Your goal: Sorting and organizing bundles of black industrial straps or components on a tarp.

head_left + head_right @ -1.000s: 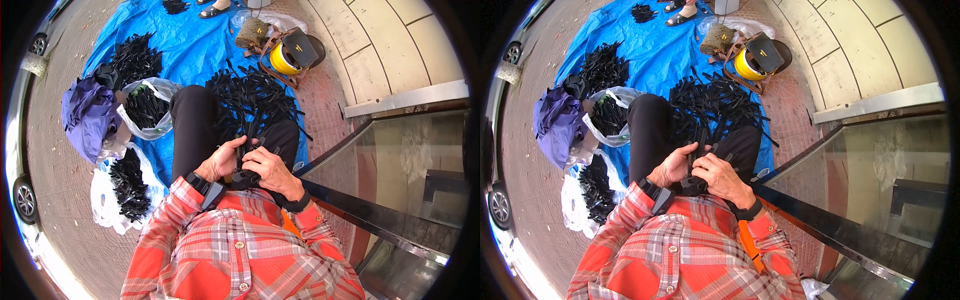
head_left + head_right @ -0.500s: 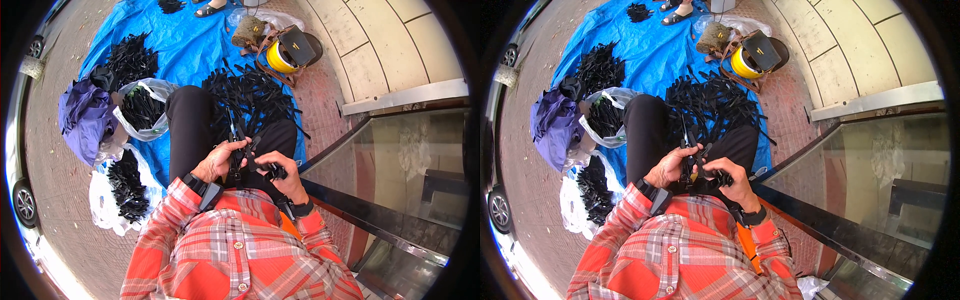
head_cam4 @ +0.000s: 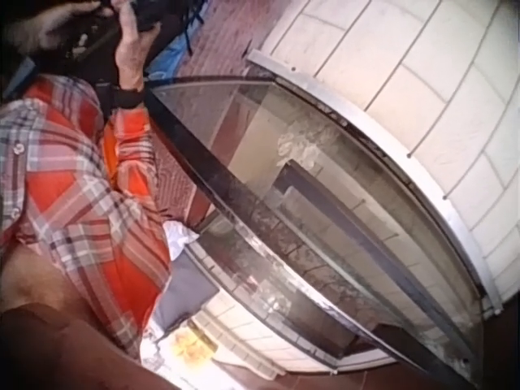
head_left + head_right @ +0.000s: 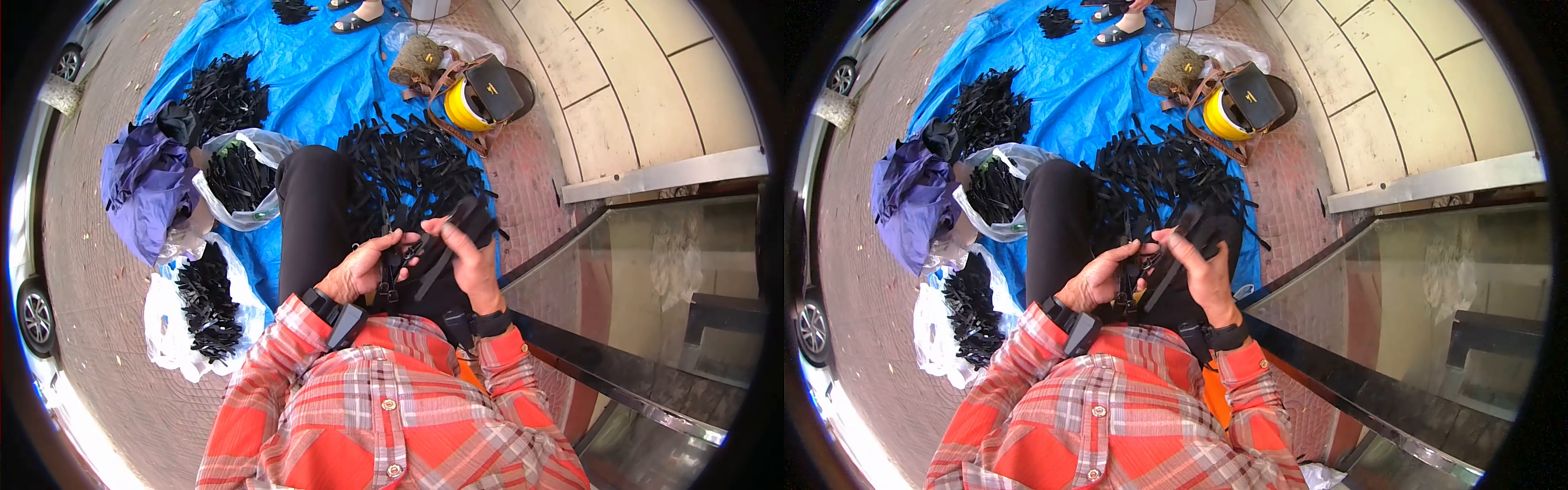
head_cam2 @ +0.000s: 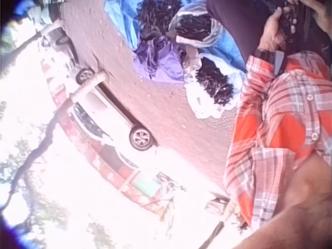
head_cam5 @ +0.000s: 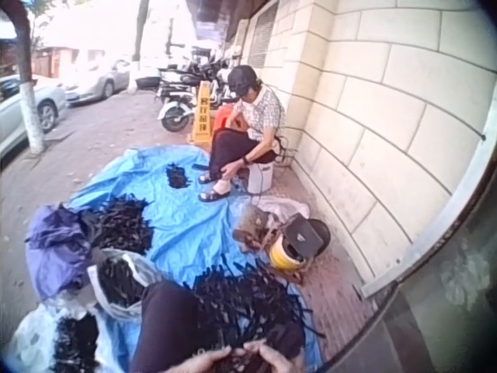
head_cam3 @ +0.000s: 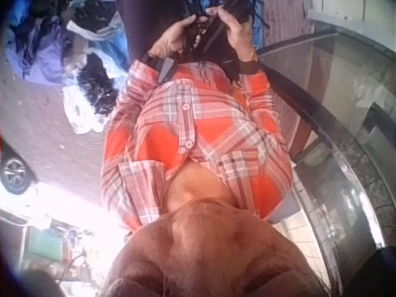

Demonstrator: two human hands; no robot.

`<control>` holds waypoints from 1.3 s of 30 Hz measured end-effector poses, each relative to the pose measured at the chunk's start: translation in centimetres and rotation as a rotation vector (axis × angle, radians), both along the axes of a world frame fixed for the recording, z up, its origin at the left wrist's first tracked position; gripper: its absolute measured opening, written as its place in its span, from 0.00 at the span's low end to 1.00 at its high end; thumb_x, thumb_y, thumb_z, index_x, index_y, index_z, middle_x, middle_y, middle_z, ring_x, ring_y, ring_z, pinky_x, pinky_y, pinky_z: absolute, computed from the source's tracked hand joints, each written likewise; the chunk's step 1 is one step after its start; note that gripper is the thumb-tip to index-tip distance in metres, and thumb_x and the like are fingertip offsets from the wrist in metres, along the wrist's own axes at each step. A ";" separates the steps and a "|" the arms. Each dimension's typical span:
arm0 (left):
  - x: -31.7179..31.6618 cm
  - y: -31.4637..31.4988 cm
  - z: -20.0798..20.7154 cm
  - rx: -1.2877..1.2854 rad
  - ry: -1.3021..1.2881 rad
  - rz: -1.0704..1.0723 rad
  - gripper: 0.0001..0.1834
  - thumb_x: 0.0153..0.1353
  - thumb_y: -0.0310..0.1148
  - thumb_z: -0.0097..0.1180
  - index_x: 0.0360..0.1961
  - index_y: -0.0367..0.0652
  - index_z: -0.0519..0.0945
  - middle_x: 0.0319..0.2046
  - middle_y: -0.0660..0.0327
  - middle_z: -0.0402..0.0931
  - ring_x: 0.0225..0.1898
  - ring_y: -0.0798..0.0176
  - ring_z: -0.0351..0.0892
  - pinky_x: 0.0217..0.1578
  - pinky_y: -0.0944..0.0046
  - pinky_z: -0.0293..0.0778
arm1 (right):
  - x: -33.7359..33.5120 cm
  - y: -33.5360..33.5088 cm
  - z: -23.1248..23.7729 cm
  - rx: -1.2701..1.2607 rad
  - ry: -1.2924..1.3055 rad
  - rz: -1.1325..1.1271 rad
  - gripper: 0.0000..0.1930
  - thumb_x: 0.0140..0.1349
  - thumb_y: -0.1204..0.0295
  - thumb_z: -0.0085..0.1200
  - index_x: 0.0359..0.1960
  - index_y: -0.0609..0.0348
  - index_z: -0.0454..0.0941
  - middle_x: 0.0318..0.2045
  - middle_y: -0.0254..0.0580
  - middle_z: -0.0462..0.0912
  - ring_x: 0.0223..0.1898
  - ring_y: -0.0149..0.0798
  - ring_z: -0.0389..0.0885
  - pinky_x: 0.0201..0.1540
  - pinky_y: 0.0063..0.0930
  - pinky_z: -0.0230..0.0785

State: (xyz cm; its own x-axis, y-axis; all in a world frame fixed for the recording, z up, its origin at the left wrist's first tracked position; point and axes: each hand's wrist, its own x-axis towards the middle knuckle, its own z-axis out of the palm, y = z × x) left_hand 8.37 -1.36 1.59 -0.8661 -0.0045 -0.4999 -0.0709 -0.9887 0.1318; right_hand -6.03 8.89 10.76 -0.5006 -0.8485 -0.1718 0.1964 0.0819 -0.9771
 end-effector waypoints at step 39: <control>3.3 -0.4 -0.1 -0.597 0.057 -0.220 0.20 0.57 0.33 0.62 0.50 0.41 0.77 0.24 0.69 0.72 0.19 0.76 0.64 0.19 0.74 0.59 | -4.4 -6.5 -2.5 0.264 0.868 0.588 0.22 0.43 0.74 0.67 0.41 0.63 0.73 0.36 0.43 0.78 0.36 0.37 0.78 0.39 0.29 0.69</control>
